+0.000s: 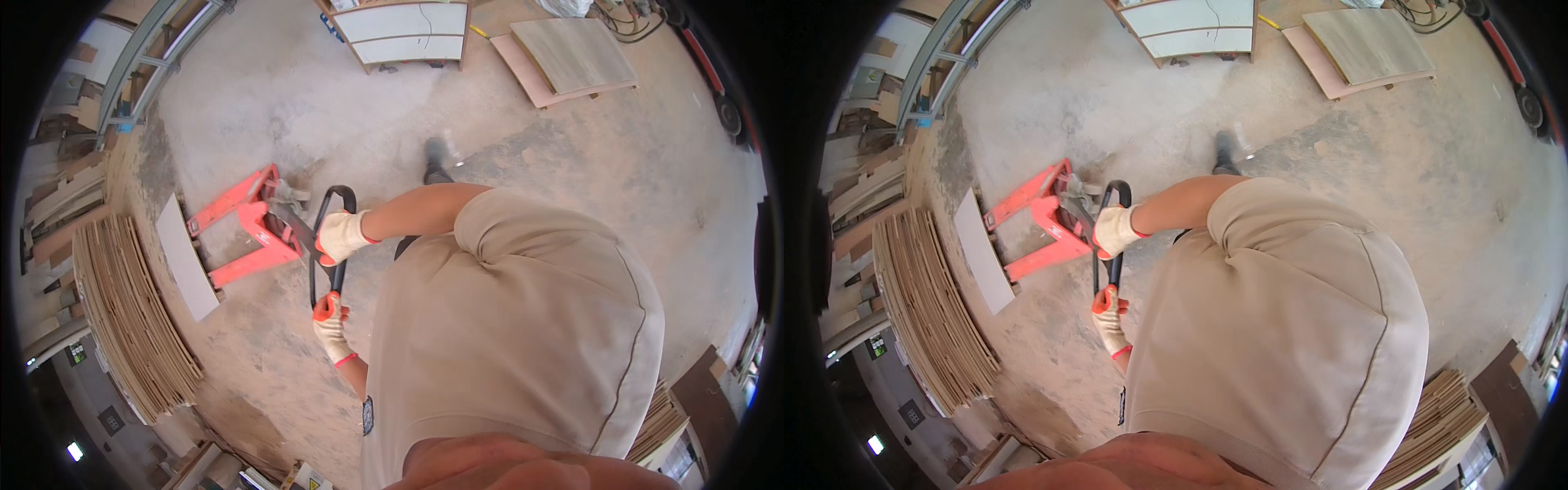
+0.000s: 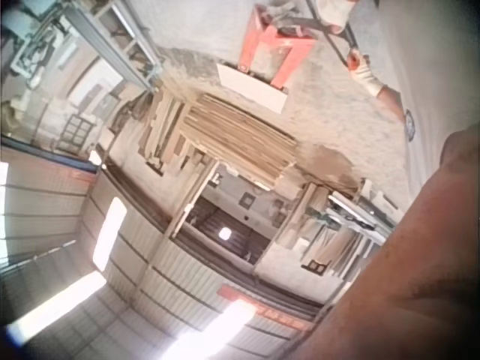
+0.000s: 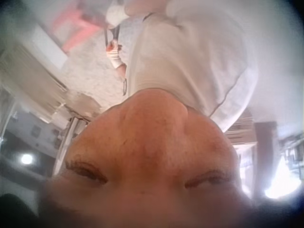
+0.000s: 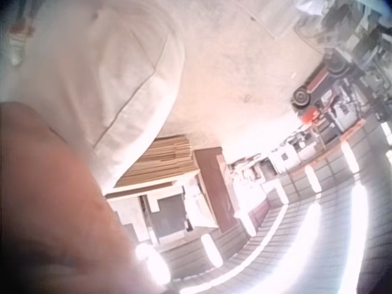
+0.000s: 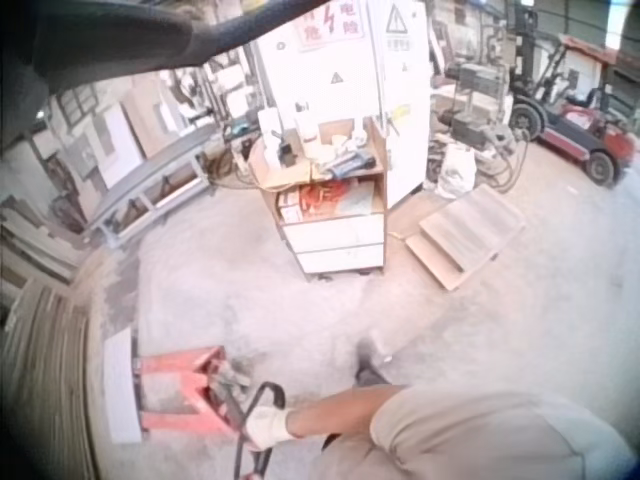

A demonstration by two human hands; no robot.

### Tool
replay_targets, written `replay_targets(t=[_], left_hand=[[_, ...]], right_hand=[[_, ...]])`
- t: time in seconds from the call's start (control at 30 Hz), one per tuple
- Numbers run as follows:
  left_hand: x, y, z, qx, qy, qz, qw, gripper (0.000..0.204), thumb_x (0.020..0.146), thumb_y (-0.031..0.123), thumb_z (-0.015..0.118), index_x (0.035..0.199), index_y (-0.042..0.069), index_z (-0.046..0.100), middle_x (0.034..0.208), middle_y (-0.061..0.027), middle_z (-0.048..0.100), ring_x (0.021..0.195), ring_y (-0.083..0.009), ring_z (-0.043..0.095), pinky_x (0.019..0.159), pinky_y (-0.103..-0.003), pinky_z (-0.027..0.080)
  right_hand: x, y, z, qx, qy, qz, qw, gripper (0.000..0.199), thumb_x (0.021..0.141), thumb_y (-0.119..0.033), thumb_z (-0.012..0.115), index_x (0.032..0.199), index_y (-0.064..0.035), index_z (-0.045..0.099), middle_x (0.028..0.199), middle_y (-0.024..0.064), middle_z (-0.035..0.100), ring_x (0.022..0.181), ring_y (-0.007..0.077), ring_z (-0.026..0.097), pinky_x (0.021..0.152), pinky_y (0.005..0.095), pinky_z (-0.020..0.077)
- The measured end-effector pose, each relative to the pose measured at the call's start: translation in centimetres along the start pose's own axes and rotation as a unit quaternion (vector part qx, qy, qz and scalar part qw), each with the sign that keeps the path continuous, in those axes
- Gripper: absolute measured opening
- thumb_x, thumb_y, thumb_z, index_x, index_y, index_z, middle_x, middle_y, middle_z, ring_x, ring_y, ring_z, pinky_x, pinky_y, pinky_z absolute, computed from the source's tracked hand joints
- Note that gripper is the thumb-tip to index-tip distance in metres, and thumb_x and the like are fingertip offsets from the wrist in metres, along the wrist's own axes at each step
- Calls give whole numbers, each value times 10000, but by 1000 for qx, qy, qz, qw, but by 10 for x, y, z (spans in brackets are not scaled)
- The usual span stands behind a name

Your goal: The person walks through a workshop, briefly approaches a forklift, then repeatedly picks up large flat boards and stacks them on a pile. The person handles the boards by hand and places them one at a time onto the growing stack.

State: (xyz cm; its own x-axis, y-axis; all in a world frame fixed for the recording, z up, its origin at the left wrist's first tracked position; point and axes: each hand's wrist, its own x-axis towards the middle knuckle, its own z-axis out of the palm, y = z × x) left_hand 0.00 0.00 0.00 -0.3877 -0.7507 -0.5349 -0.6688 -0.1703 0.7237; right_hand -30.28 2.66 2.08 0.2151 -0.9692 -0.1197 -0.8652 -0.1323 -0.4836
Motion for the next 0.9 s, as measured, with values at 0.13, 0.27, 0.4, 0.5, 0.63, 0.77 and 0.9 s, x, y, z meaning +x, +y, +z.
replay_targets(t=[0.13, 0.27, 0.4, 0.5, 0.63, 0.77, 0.9], left_hand=[[-20, 2, 7, -18, -15, 13, 1000, 543, 968, 486, 760, 1161, -19, 712, 709, -93, 701, 577, -178, 686, 510, -305, 545], [-90, -12, 74, -24, -66, 16, 997, 519, 979, 447, 756, 1160, -37, 704, 723, -116, 716, 589, -197, 704, 506, -320, 563], [-120, -8, 80, 3, -19, 33, 999, 496, 1002, 443, 727, 1165, -24, 702, 714, -114, 714, 586, -192, 699, 501, -322, 560], [-148, -16, 108, -5, 12, 39, 999, 492, 1013, 454, 710, 1140, -22, 706, 713, -103, 705, 587, -163, 674, 536, -296, 552], [-197, -40, 170, -26, 55, 56, 997, 503, 1005, 462, 725, 1142, -22, 715, 732, -81, 705, 607, -157, 673, 552, -295, 543], [-248, -82, 212, 19, 45, 42, 998, 578, 978, 544, 731, 1155, -6, 731, 748, -71, 715, 621, -149, 663, 584, -297, 547], [-286, -79, 263, 12, -11, -59, 998, 595, 981, 582, 708, 1141, 10, 735, 755, -85, 729, 652, -151, 691, 591, -292, 547]], right_hand=[[-20, -7, 1, 52, -8, 34, 998, 446, 885, -511, 597, 844, -115, 796, 826, 145, 757, 794, 371, 740, 721, 516, 579], [-122, -18, 15, 68, -74, 36, 994, 480, 904, -540, 604, 887, -109, 813, 852, 153, 768, 832, 377, 746, 755, 519, 572], [-152, -25, 3, 48, -43, 10, 998, 473, 913, -518, 583, 859, -104, 804, 816, 154, 754, 784, 383, 733, 713, 523, 568], [-185, -29, 10, 23, -33, -22, 999, 482, 917, -534, 597, 878, -106, 815, 844, 168, 766, 815, 379, 748, 729, 533, 570], [-253, -33, 35, 36, -13, -32, 999, 460, 918, -510, 581, 856, -118, 812, 814, 151, 764, 753, 388, 740, 675, 552, 566], [-325, -45, 80, 74, -9, -10, 997, 409, 910, -495, 589, 863, -145, 796, 775, 151, 747, 720, 393, 734, 615, 581, 541], [-395, -47, 85, 28, -78, 30, 996, 386, 915, -484, 590, 918, -153, 789, 831, 128, 758, 798, 383, 746, 647, 570, 557]])
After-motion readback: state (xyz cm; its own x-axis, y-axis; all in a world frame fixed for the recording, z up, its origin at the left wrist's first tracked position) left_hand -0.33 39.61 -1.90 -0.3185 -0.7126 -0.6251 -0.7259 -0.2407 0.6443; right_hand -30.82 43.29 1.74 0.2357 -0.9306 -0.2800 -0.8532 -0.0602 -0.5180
